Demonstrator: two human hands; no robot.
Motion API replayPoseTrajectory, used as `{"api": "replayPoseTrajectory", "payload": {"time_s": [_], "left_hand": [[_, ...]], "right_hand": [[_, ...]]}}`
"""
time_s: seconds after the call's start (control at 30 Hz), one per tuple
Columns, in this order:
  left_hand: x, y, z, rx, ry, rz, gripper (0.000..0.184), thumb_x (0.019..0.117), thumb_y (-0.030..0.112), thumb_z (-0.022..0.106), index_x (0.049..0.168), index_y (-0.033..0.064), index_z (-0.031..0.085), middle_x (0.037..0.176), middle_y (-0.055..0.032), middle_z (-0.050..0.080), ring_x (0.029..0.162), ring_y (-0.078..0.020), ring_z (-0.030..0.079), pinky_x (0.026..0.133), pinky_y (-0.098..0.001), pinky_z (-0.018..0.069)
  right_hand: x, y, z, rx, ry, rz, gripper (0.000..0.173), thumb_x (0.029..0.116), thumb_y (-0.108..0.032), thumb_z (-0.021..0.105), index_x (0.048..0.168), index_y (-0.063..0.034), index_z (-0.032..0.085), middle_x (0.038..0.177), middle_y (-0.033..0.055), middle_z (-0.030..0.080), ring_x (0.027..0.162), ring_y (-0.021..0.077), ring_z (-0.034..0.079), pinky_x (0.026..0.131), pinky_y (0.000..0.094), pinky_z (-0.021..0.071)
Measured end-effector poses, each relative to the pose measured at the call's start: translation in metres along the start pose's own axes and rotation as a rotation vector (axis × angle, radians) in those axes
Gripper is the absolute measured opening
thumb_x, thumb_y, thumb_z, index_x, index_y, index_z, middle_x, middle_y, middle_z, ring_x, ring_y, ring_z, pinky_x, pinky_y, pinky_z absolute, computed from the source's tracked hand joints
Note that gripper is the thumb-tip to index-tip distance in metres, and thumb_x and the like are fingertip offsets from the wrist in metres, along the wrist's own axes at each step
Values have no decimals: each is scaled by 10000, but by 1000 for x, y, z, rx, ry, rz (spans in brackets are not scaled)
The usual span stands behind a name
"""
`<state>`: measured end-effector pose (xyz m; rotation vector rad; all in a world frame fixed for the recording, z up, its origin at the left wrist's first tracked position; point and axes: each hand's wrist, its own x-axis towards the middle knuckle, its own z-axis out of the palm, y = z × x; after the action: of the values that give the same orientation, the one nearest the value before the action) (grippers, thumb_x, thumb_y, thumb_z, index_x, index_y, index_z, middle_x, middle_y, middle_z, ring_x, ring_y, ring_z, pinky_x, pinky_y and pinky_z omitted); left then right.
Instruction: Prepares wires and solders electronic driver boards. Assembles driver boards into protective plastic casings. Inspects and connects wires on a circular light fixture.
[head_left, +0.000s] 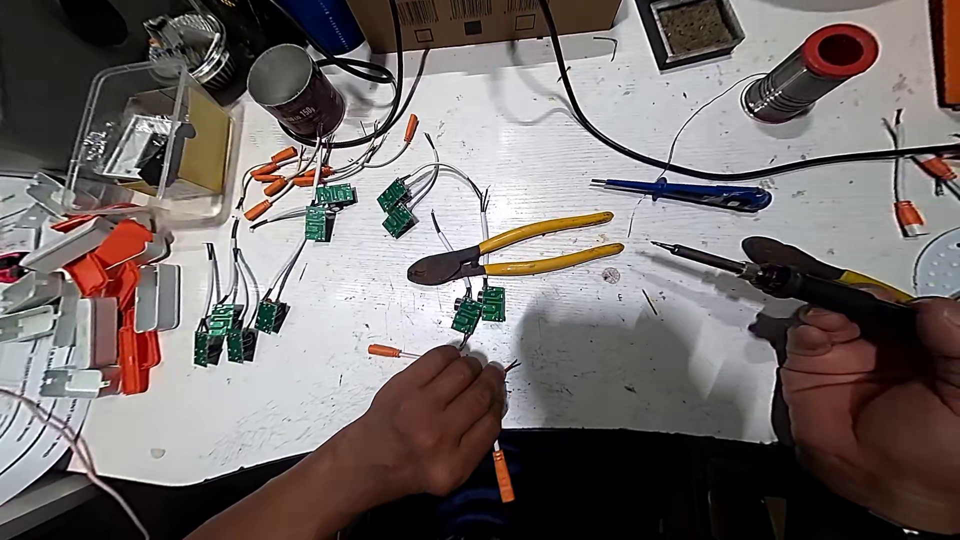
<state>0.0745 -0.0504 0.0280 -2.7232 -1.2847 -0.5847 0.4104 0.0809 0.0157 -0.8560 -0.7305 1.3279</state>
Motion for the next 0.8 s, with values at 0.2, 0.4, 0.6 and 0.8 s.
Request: {"api": "replayPoseTrajectory", "payload": {"time_s": [0.2,0.4,0.6,0.8], "left_hand": [[-5,-2,4,-5,166,-41,167,1033,93,519,1068,58,678,1060,-109,746,916,-242,676,834,-378,521],[-5,-6,3,35,302,-114,91,1023,113,591,1064,66,658,1068,-105,737,936,-239,672,871,-380,522],[-5,-11,14,37,302,-91,90,1018,97,581,1050,64,658,1069,-111,732,923,-242,662,852,-372,518],[-5,-11,15,36,301,-88,82,1015,95,579,1027,68,656,1057,-103,724,923,-234,648,856,-365,511]], "right_hand": [[-18,2,14,182,-34,73,366,1115,-200,302,971,-99,623,909,76,733,777,151,740,679,262,635],[-46,26,41,169,-131,108,175,1058,-176,528,944,-97,635,939,117,735,699,182,740,603,295,640],[-50,35,58,117,-119,152,105,1055,-156,553,987,-78,563,939,140,737,666,209,746,578,318,650],[-48,35,58,109,-127,155,110,1057,-126,510,974,-77,564,937,136,727,666,210,742,571,319,646]]}}
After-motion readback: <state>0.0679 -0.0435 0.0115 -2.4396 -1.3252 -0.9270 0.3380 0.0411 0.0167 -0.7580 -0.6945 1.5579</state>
